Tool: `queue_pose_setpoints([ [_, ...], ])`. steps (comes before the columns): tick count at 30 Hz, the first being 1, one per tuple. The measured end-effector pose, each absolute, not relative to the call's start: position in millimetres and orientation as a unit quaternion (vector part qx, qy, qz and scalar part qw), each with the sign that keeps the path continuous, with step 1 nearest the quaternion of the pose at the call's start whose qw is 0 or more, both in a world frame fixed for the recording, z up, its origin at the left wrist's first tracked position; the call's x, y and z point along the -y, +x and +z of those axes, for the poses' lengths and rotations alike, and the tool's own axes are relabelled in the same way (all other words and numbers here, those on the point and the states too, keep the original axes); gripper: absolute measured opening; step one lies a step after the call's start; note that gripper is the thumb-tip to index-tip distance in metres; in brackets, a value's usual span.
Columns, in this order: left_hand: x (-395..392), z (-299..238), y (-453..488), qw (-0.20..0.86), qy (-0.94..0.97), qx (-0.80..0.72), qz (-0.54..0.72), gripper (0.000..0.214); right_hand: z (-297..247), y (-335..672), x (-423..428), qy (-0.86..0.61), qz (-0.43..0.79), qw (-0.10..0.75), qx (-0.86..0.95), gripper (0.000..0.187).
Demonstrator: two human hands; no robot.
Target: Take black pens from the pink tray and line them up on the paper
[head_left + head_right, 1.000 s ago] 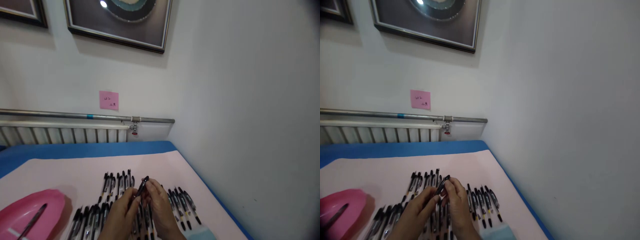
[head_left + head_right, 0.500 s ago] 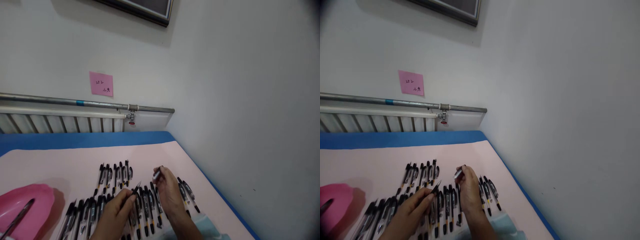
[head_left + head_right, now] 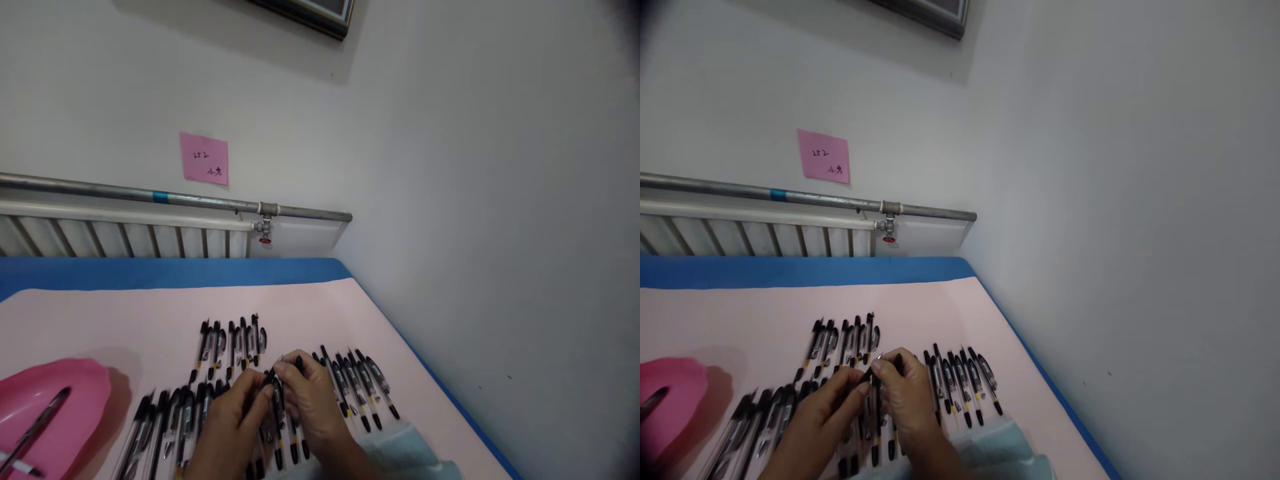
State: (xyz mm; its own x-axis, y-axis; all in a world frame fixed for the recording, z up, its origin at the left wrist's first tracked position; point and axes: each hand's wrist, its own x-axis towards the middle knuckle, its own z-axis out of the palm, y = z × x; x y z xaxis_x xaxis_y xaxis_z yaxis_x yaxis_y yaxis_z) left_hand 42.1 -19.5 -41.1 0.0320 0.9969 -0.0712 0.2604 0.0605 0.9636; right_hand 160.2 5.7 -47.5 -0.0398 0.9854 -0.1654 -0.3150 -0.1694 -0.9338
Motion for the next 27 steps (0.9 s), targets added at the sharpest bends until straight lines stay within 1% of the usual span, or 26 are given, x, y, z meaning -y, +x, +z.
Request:
queue_pose_setpoints([
  [2,20.5,-40.1,42.3,0.429,0.574,-0.57,0.402,0.026,-47.2,160.0,-6.2,-0.456,0.629,0.513,0.366,0.027],
  [4,21.7,-38.5,42.9,0.415,0.583,-0.572,0.4,0.026,-46.1,159.3,-6.1,-0.456,0.626,0.517,0.365,0.027],
  [8,21.8,-38.6,44.4,0.454,0.558,-0.562,0.408,0.03,-44.9,158.6,-5.1,-0.456,0.609,0.532,0.371,0.027],
  [10,19.8,-42.0,45.0,0.503,0.524,-0.549,0.414,0.034,-45.3,159.8,-5.2,-0.449,0.616,0.53,0.373,0.026],
  [13,16.6,-47.3,45.3,0.622,0.444,-0.498,0.41,0.04,-46.3,162.9,-6.4,-0.418,0.648,0.519,0.368,0.026],
  [16,16.6,-46.2,43.9,0.722,0.35,-0.454,0.387,0.037,-45.8,165.8,-7.1,-0.385,0.673,0.519,0.36,0.023],
  [20,20.2,-36.2,39.9,0.798,0.26,-0.409,0.358,0.032,-40.8,168.2,-6.0,-0.356,0.681,0.519,0.373,0.016],
  [23,21.8,-29.8,38.6,0.811,0.259,-0.39,0.351,0.029,-36.8,169.1,-5.7,-0.334,0.681,0.515,0.401,0.019],
  [25,22.2,-27.8,39.5,0.798,0.271,-0.398,0.363,0.029,-35.8,169.2,-6.1,-0.345,0.663,0.526,0.406,0.023],
  [27,22.4,-28.4,41.3,0.778,0.284,-0.41,0.382,0.03,-36.0,168.7,-6.5,-0.369,0.653,0.534,0.391,0.021],
])
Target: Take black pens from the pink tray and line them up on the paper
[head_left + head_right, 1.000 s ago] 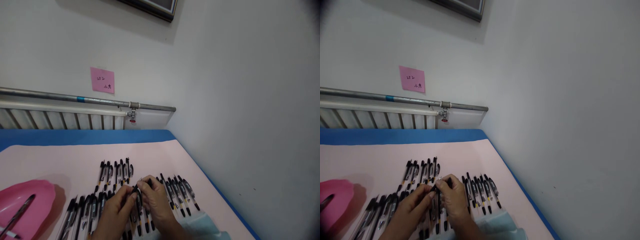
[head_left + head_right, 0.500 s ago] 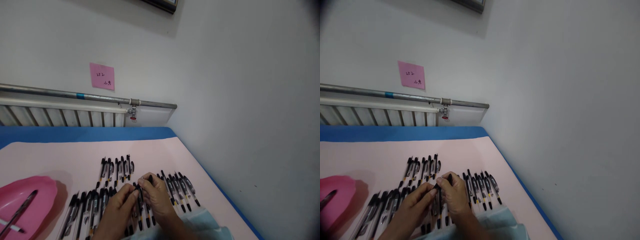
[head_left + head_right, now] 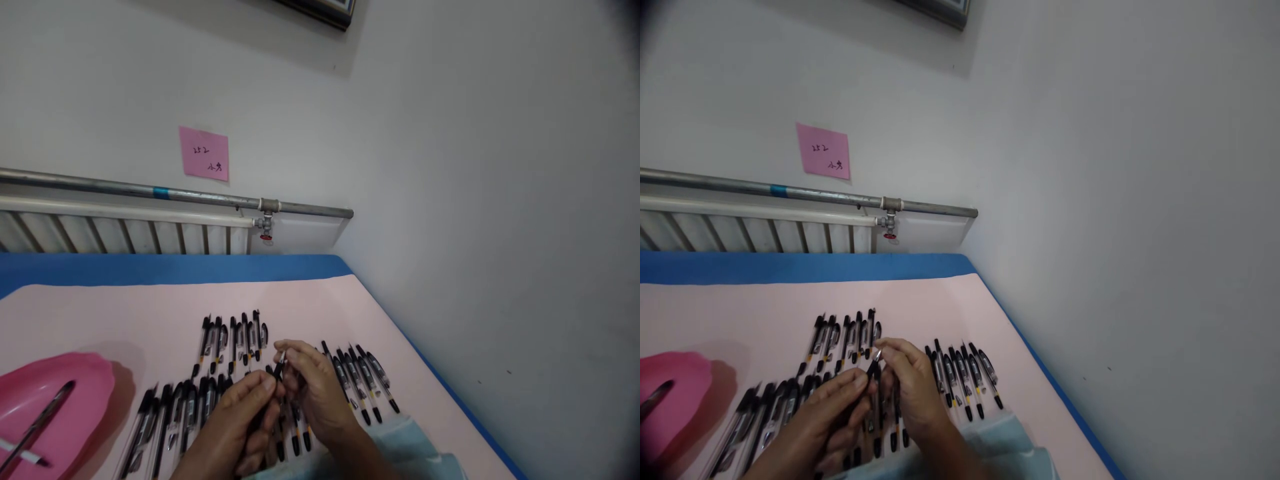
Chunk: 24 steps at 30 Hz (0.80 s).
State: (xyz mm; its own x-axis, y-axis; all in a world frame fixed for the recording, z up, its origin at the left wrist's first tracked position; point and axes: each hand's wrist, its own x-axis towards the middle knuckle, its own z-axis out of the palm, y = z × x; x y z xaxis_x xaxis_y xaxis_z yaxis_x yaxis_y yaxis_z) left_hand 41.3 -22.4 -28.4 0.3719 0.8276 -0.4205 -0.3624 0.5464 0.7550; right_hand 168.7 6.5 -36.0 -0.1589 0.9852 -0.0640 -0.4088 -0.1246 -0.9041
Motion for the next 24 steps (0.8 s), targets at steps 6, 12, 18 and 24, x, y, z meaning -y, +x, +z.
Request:
queue_pose_setpoints([
  [6,21.5,-42.9,46.5,0.716,0.304,-0.462,0.427,0.033,-37.5,162.7,-4.8,-0.426,0.657,0.52,0.341,0.023],
  [12,20.0,-46.1,46.6,0.711,0.329,-0.473,0.403,0.035,-42.4,162.5,-5.5,-0.415,0.654,0.528,0.349,0.02],
  [18,21.5,-42.8,47.3,0.706,0.312,-0.474,0.424,0.032,-41.9,159.0,-3.4,-0.409,0.67,0.52,0.337,0.019],
  [24,21.6,-40.2,45.1,0.728,0.309,-0.461,0.402,0.033,-38.1,160.8,-2.5,-0.393,0.677,0.53,0.326,0.017],
])
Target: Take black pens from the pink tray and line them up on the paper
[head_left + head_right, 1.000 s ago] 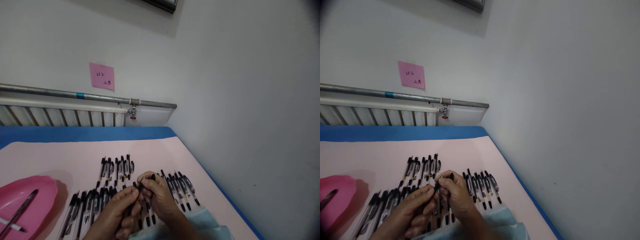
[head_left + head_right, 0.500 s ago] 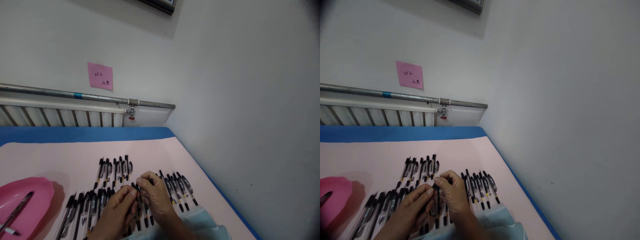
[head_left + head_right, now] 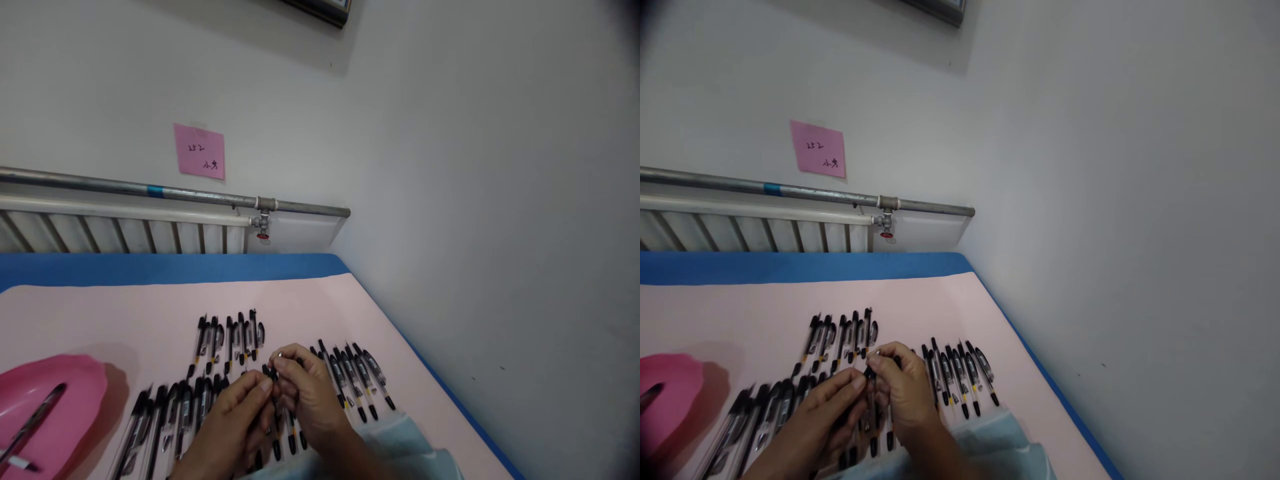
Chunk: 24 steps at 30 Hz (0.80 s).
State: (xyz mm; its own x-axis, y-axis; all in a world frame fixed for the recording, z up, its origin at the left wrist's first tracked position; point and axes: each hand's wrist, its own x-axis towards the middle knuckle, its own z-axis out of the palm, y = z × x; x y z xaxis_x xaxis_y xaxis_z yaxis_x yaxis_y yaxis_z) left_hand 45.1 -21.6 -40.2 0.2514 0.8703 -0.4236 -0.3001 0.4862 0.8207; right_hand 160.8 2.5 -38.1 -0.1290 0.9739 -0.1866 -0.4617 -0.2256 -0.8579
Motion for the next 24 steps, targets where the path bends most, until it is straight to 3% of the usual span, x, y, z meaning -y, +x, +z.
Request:
queue_pose_setpoints([
  [4,22.6,-32.4,43.3,0.752,0.287,-0.45,0.386,0.035,-37.5,162.0,-3.7,-0.35,0.718,0.501,0.334,0.02],
  [10,22.3,-34.2,45.2,0.73,0.3,-0.462,0.406,0.037,-38.8,158.9,-3.2,-0.402,0.674,0.539,0.307,0.019],
  [15,22.7,-29.1,43.1,0.746,0.274,-0.465,0.39,0.038,-36.5,160.1,-3.6,-0.359,0.722,0.507,0.304,0.021],
  [24,22.1,-28.3,42.0,0.74,0.294,-0.468,0.382,0.038,-39.4,158.8,-3.3,-0.38,0.702,0.513,0.316,0.018],
])
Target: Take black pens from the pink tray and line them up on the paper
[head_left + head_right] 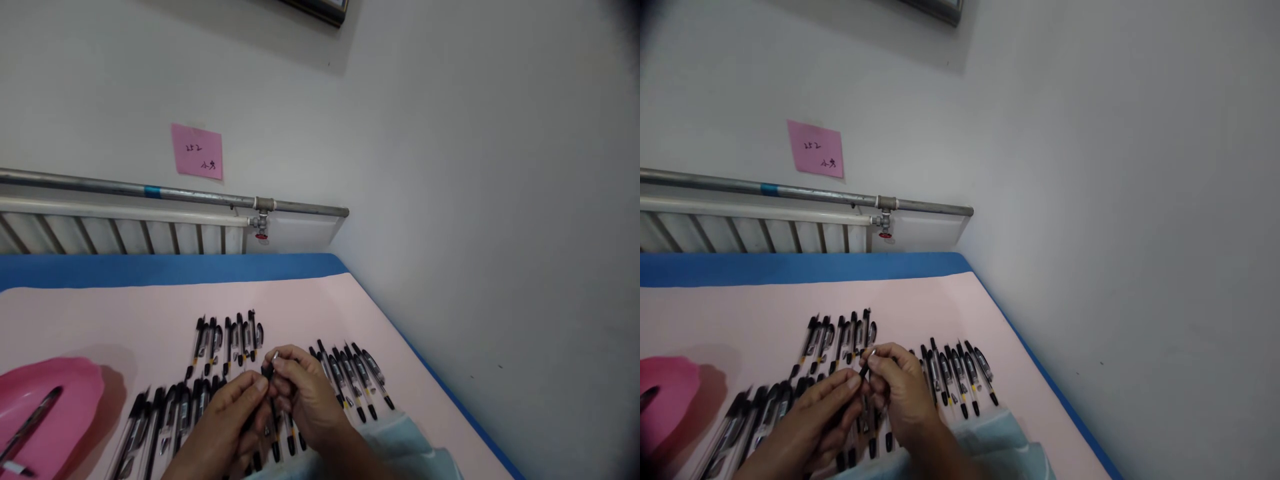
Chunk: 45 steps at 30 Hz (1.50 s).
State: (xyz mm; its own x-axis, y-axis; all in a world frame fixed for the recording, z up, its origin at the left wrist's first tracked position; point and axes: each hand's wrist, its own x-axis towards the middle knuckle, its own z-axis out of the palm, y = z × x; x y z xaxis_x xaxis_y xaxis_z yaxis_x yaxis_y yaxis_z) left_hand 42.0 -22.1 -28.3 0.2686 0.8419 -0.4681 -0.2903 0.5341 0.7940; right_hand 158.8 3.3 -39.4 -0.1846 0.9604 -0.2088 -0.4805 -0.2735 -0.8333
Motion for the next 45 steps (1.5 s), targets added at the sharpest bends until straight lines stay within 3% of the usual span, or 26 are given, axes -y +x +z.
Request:
queue_pose_setpoints([
  [8,21.8,-28.9,41.5,0.74,0.274,-0.483,0.379,0.035,-38.6,161.8,-6.7,-0.396,0.67,0.547,0.308,0.018],
  [18,19.3,-33.6,41.2,0.764,0.296,-0.455,0.349,0.042,-34.3,174.5,-19.0,-0.395,0.614,0.657,0.19,0.025],
  [21,18.6,-30.7,36.7,0.752,0.288,-0.473,0.356,0.043,-38.4,175.9,-19.8,-0.397,0.627,0.634,0.216,0.023],
  [26,17.2,-32.3,34.7,0.741,0.297,-0.475,0.37,0.041,-41.9,166.8,-8.9,-0.41,0.669,0.526,0.327,0.019],
  [30,16.5,-36.9,36.6,0.748,0.311,-0.467,0.354,0.038,-43.2,159.8,-5.6,-0.414,0.668,0.52,0.334,0.012],
  [37,13.0,-47.6,30.6,0.752,0.369,-0.45,0.31,0.037,-37.0,198.4,-41.5,-0.428,0.536,0.697,0.209,0.012],
  [39,9.0,-50.7,26.9,0.738,0.355,-0.466,0.334,0.035,-34.6,208.6,-45.7,-0.426,0.529,0.712,0.176,0.013],
  [41,5.0,-52.3,24.8,0.725,0.316,-0.477,0.384,0.032,-34.1,206.2,-40.8,-0.437,0.559,0.675,0.203,0.013],
  [45,3.2,-51.5,28.6,0.731,0.232,-0.476,0.431,0.032,-37.3,171.8,-16.3,-0.463,0.642,0.522,0.318,0.008],
])
